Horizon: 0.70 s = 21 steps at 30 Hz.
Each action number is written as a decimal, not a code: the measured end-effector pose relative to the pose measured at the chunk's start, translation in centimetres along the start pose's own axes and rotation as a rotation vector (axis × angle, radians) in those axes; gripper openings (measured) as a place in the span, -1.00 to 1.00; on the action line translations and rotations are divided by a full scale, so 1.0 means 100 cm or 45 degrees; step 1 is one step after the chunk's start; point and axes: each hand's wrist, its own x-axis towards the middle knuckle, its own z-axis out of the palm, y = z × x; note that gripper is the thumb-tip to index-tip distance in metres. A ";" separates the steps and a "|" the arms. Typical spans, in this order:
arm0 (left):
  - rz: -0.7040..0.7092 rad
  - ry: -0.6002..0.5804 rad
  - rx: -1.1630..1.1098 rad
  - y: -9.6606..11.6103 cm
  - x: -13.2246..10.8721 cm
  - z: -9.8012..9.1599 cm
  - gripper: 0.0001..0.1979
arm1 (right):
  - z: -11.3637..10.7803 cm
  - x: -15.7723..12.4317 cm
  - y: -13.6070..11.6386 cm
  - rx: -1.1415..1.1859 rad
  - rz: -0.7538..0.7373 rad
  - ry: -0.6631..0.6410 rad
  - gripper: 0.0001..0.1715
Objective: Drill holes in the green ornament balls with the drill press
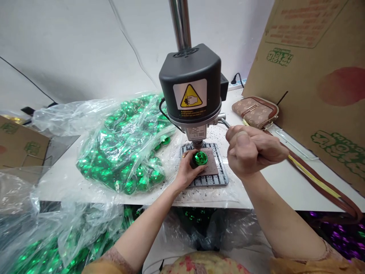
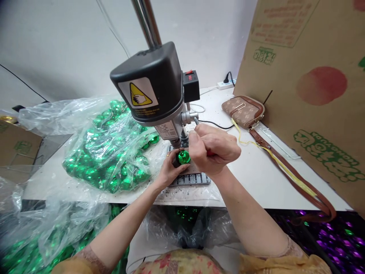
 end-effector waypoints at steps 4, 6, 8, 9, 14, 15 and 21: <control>-0.002 0.011 0.006 0.000 -0.001 0.000 -0.44 | -0.006 -0.006 0.000 -0.029 0.012 -0.022 -0.44; -0.002 0.017 0.005 0.000 -0.001 0.000 -0.45 | -0.008 -0.010 0.000 -0.006 0.020 -0.037 -0.43; 0.006 0.017 0.008 -0.001 -0.001 0.000 -0.45 | -0.006 -0.010 -0.003 0.003 0.052 -0.036 -0.42; 0.012 0.016 0.014 -0.001 -0.001 0.000 -0.46 | -0.003 -0.007 -0.004 -0.002 0.083 -0.019 -0.41; -0.026 0.073 0.097 0.005 0.003 0.000 -0.46 | 0.018 0.033 -0.014 -0.054 0.451 0.123 -0.45; -0.042 0.112 0.130 0.009 0.000 -0.001 -0.49 | 0.021 0.041 -0.014 -0.038 0.533 0.088 -0.48; 0.493 0.202 0.355 0.031 -0.072 -0.016 -0.49 | 0.024 0.056 -0.012 0.122 0.545 0.032 -0.51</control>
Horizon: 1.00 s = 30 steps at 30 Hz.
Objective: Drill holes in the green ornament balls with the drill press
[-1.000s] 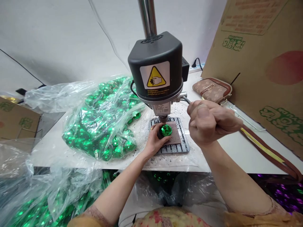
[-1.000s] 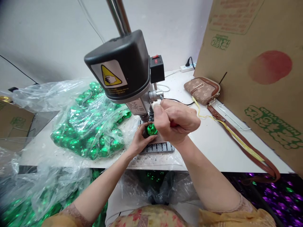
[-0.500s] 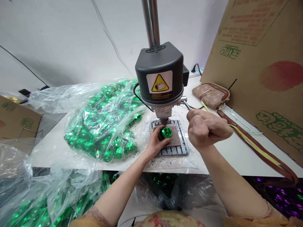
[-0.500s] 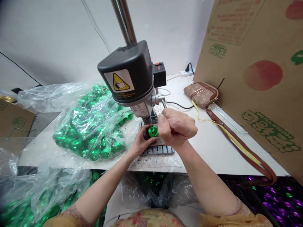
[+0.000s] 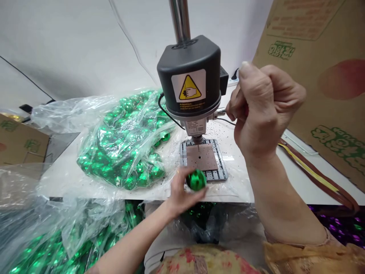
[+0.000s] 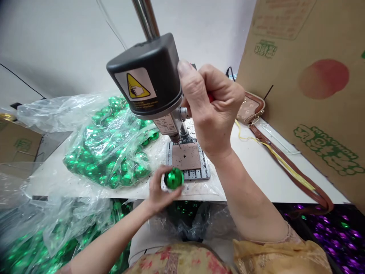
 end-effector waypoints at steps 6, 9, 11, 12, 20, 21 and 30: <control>0.891 -0.677 0.347 0.011 -0.070 -0.016 -0.64 | 0.001 -0.004 0.002 -0.002 -0.023 0.038 -0.53; 0.836 -0.722 0.267 0.006 -0.073 -0.017 -0.64 | 0.002 -0.005 -0.002 -0.065 0.025 0.036 -0.50; 0.831 -0.606 0.141 0.000 -0.059 -0.020 -0.71 | 0.002 -0.006 -0.004 -0.072 0.038 0.026 -0.50; 0.774 -0.520 0.131 -0.006 -0.047 -0.022 -0.76 | 0.002 -0.007 -0.005 -0.073 0.041 0.021 -0.50; -0.124 -0.548 0.902 -0.117 0.104 -0.033 -0.54 | -0.002 -0.004 0.004 -0.009 -0.055 0.003 -0.51; -0.178 -0.640 0.994 -0.130 0.116 -0.033 -0.53 | -0.003 -0.003 0.005 -0.001 -0.063 0.001 -0.51; -0.157 -0.503 0.741 -0.143 0.129 -0.045 -0.59 | -0.003 -0.005 0.002 -0.050 -0.047 0.007 -0.50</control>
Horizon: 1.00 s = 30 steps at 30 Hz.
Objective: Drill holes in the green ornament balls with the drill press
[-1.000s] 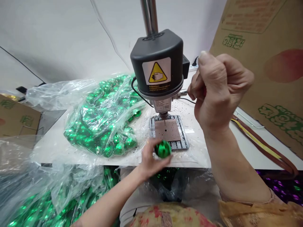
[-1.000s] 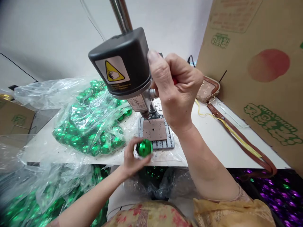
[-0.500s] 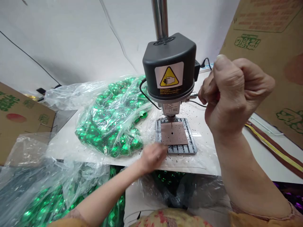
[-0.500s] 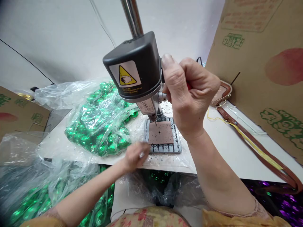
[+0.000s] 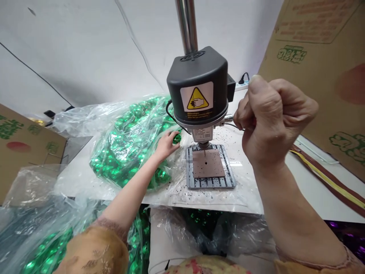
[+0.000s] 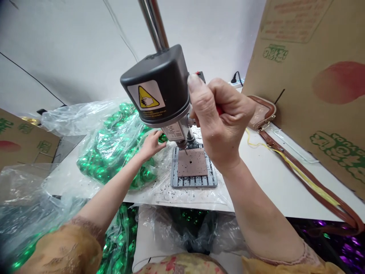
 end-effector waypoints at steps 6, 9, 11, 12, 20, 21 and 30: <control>0.132 -0.018 -0.362 0.016 -0.035 0.003 -0.57 | 0.003 -0.002 -0.004 -0.047 0.016 0.009 -0.47; 0.052 -0.067 -0.434 0.018 -0.039 0.009 -0.62 | 0.003 -0.001 -0.002 -0.042 0.012 0.026 -0.47; 0.025 -0.027 -0.582 0.020 -0.039 0.011 -0.65 | 0.003 -0.002 -0.001 -0.063 0.016 0.036 -0.44; 0.021 0.007 -0.675 0.022 -0.040 0.011 -0.63 | 0.003 -0.002 -0.001 -0.079 0.022 0.035 -0.44; 0.192 -0.013 -0.889 0.053 -0.057 0.000 -0.54 | 0.001 -0.005 -0.002 -0.064 0.041 0.035 -0.47; 0.195 -0.062 -0.873 0.056 -0.059 -0.001 -0.52 | 0.000 -0.005 -0.002 -0.054 0.045 0.027 -0.48; -0.215 0.042 -1.059 0.085 -0.074 0.005 -0.62 | -0.004 -0.010 -0.001 -0.161 0.051 -0.009 -0.48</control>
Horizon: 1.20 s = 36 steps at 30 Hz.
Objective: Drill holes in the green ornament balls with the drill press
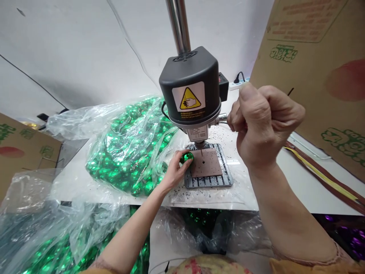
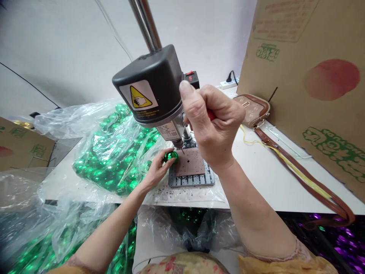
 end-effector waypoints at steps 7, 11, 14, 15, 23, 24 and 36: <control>-0.171 0.340 -0.679 -0.002 -0.008 0.041 -0.54 | 0.002 0.000 0.004 -0.017 -0.019 0.032 -0.45; -0.126 0.375 -0.655 -0.002 -0.005 0.052 -0.53 | 0.002 -0.001 0.005 -0.061 -0.017 0.030 -0.45; -0.127 0.319 -0.685 -0.002 -0.001 0.056 -0.52 | 0.001 -0.001 0.005 -0.077 -0.009 0.028 -0.45; -0.130 0.306 -0.688 -0.002 0.000 0.057 -0.51 | 0.001 -0.001 0.005 -0.076 -0.004 0.023 -0.44; -0.094 0.216 -0.561 -0.009 0.002 0.055 -0.53 | 0.000 0.000 0.002 0.018 0.058 0.002 -0.47; -0.088 0.200 -0.539 -0.009 0.001 0.055 -0.54 | 0.000 0.000 0.002 0.006 0.056 0.009 -0.46; -0.099 0.232 -0.478 -0.012 0.000 0.057 -0.54 | 0.006 0.003 0.002 -0.014 -0.044 0.067 -0.39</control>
